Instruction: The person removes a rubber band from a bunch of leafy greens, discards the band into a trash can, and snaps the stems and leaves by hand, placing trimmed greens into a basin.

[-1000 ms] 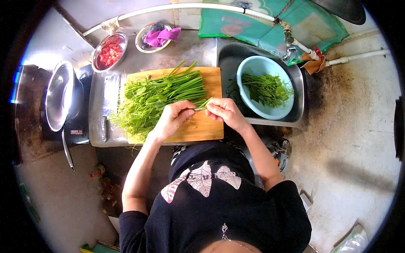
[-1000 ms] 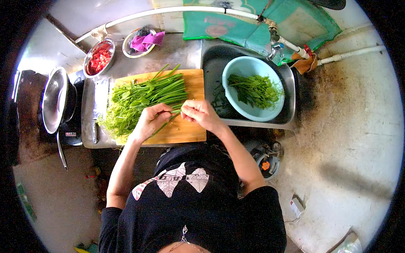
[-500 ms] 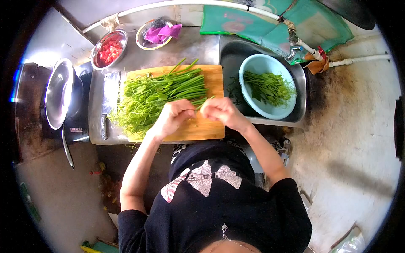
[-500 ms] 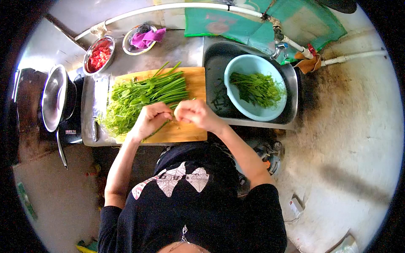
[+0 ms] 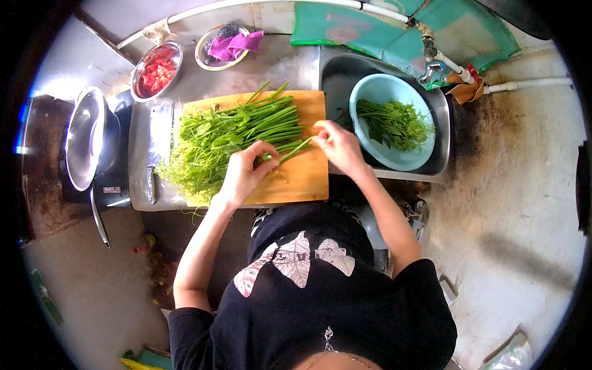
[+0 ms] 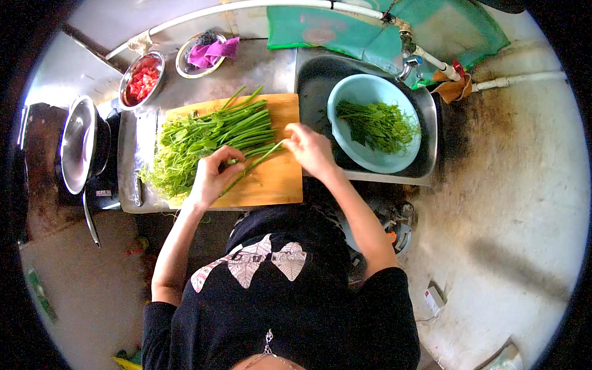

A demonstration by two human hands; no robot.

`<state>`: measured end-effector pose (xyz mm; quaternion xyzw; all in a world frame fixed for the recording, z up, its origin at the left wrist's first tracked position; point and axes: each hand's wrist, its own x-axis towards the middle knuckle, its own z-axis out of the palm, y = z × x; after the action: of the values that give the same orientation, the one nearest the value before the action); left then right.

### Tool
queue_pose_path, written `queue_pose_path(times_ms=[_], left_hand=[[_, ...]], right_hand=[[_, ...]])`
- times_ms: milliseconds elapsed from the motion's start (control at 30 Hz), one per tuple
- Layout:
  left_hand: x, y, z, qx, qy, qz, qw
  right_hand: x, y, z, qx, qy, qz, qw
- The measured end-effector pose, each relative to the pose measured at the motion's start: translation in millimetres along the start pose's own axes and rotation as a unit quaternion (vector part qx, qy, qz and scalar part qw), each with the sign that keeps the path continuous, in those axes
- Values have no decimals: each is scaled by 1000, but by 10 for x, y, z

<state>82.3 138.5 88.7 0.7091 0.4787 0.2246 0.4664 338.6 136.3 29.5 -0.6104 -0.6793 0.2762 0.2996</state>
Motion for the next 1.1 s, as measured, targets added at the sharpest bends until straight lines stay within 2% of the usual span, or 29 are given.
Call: queue_pose_path(times_ms=[33, 67, 133, 167, 233, 300, 367, 400, 433, 533, 600, 633, 667, 700, 800, 867, 900, 933, 967, 1000, 1033, 1100], left_hand=[[12, -2, 3, 2, 0, 1, 1000], [19, -1, 10, 17, -1, -24, 1000], [49, -52, 69, 31, -1, -49, 998], [65, -123, 134, 35, 26, -16, 999], [109, -143, 187, 38, 56, 15, 998], [186, -78, 254, 103, 78, 176, 976], [202, 8, 264, 57, 80, 200, 975], [189, 105, 203, 14, 1, 81, 997], [174, 163, 172, -28, -80, -40, 996], [125, 108, 194, -12, -46, 26, 999], [109, 63, 216, -4, -35, 57, 998], [104, 43, 226, 3, -30, 79, 996], [103, 29, 231, 11, -24, 102, 994], [103, 23, 235, 11, -25, 105, 994], [87, 48, 199, -31, -23, 115, 993], [66, 129, 110, -38, -74, 76, 994], [56, 114, 93, -38, -75, 76, 994], [44, 95, 73, -97, -92, 68, 989], [33, 85, 63, -155, -108, 60, 980], [18, 115, 40, -165, -107, 52, 979], [28, 98, 26, -165, -107, 51, 979], [28, 22, -26, -126, -73, 62, 987]], right_hand=[[31, -63, 58, -70, -32, -24, 997], [35, -42, 132, -69, -31, -24, 997], [54, -23, 227, -59, 5, -103, 993], [18, -9, 226, -59, 3, -105, 993], [-55, -324, 75, 149, -37, -25, 988], [-107, -504, 10, 187, -42, -32, 981], [-125, -629, -38, 236, -28, -69, 969], [-133, -702, -83, 227, -36, -70, 971], [-140, -736, -114, 226, -34, -71, 971], [-158, -803, -197, 205, -79, -49, 974], [-135, -819, -276, 92, -103, -76, 987], [-140, -813, -263, 91, -102, -77, 988], [-146, -804, -231, 24, -98, -130, 986], [-144, -811, -214, -44, -93, -182, 978], [-135, -882, -255, -89, -133, -173, 972], [-132, -865, -242, -106, -148, -179, 967], [-136, -813, -207, -12, -133, -185, 974], [-141, -767, -174, 82, -116, -190, 971], [-171, -750, -133, 82, -117, -190, 971], [-219, -754, -78, 226, -141, -97, 959], [-246, -740, -37, 363, -160, -1, 918], [-278, -610, -81, 577, -106, 50, 808]])
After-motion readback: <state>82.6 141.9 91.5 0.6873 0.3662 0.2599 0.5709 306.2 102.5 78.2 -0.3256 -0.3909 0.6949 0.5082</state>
